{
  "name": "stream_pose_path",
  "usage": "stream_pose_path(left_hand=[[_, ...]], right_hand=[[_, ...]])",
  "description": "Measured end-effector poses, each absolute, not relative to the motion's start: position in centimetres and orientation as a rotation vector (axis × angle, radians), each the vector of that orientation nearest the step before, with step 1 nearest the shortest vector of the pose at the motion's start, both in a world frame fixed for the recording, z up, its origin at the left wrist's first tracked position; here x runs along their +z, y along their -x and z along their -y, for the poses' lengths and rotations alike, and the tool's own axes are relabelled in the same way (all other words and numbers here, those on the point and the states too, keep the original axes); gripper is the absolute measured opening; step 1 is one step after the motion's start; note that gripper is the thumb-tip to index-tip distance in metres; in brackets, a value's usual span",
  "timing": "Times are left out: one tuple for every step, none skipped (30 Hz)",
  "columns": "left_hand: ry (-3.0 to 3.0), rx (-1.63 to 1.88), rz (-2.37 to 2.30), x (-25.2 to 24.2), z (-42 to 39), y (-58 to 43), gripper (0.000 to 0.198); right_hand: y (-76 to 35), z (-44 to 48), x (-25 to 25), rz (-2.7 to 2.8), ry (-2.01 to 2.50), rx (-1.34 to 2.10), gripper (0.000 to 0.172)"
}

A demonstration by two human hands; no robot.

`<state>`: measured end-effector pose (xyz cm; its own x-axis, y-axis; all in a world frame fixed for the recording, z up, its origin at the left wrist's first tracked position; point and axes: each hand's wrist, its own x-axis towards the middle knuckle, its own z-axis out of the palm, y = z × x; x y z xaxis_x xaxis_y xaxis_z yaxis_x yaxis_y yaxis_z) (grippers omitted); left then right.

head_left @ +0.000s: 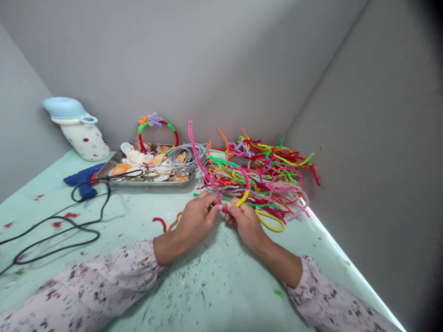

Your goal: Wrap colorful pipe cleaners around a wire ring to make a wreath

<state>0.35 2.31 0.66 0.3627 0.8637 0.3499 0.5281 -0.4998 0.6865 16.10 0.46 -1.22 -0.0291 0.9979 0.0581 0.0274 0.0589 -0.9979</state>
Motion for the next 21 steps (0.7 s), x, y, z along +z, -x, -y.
stream_pose_path(left_hand=[[-2.167,0.97,-1.212,0.66,-2.33,-0.39,0.016],[-2.167,0.975,-1.214,0.65,-2.33,-0.46,0.015],[-2.169,0.984,-1.213,0.63,-2.3,-0.53,0.014],[-2.17,0.998,-1.21,0.61,-2.24,-0.61,0.012],[-2.168,1.016,-1.205,0.58,-2.16,-0.68,0.01],[-2.16,1.038,-1.201,0.54,-2.05,-0.74,0.006],[-2.143,1.063,-1.2,0.5,-1.93,-0.77,0.006],[-2.12,1.09,-1.201,0.46,-1.82,-0.77,0.01],[-2.103,1.117,-1.198,0.41,-1.73,-0.74,0.014],[-2.101,1.139,-1.183,0.38,-1.67,-0.69,0.015],[-2.121,1.155,-1.157,0.36,-1.65,-0.63,0.014],[-2.159,1.169,-1.123,0.35,-1.67,-0.56,0.012],[-2.208,1.187,-1.082,0.35,-1.72,-0.5,0.008],[-2.257,1.207,-1.042,0.36,-1.78,-0.44,0.006],[-2.298,1.227,-1.008,0.37,-1.85,-0.4,0.006],[-2.328,1.248,-0.981,0.38,-1.92,-0.37,0.006],[-2.348,1.266,-0.962,0.39,-1.98,-0.35,0.008],[-2.363,1.278,-0.947,0.38,-2.01,-0.33,0.01],[-2.371,1.286,-0.939,0.36,-2.03,-0.31,0.012],[-2.377,1.295,-0.936,0.32,-2.04,-0.29,0.013],[-2.38,1.306,-0.935,0.27,-2.05,-0.25,0.014]], right_hand=[[-16.08,-0.5,-1.18,1.252,1.18,1.189,0.033],[-16.05,-0.56,-1.15,1.22,1.186,1.208,0.033],[-16.03,-0.64,-1.11,1.183,1.193,1.23,0.033],[-16.02,-0.71,-1.09,1.142,1.196,1.251,0.034],[-16.02,-0.79,-1.09,1.103,1.197,1.272,0.035],[-16.02,-0.87,-1.12,1.067,1.191,1.293,0.036],[-16.03,-0.95,-1.17,1.037,1.18,1.311,0.037],[-16.05,-1.01,-1.24,1.007,1.164,1.326,0.037],[-16.08,-1.08,-1.33,0.979,1.147,1.338,0.037],[-16.12,-1.13,-1.43,0.951,1.134,1.345,0.037],[-16.15,-1.19,-1.53,0.924,1.124,1.35,0.037],[-16.18,-1.23,-1.61,0.901,1.117,1.355,0.038],[-16.22,-1.27,-1.68,0.887,1.115,1.357,0.038],[-16.24,-1.29,-1.72,0.881,1.114,1.357,0.038],[-16.27,-1.31,-1.75,0.882,1.112,1.357,0.039],[-16.28,-1.32,-1.76,0.885,1.11,1.358,0.039],[-16.29,-1.32,-1.75,0.89,1.107,1.359,0.039],[-16.3,-1.31,-1.75,0.894,1.103,1.362,0.039],[-16.3,-1.3,-1.74,0.898,1.098,1.367,0.038],[-16.31,-1.29,-1.73,0.902,1.093,1.374,0.038],[-16.31,-1.27,-1.72,0.906,1.089,1.379,0.038]])
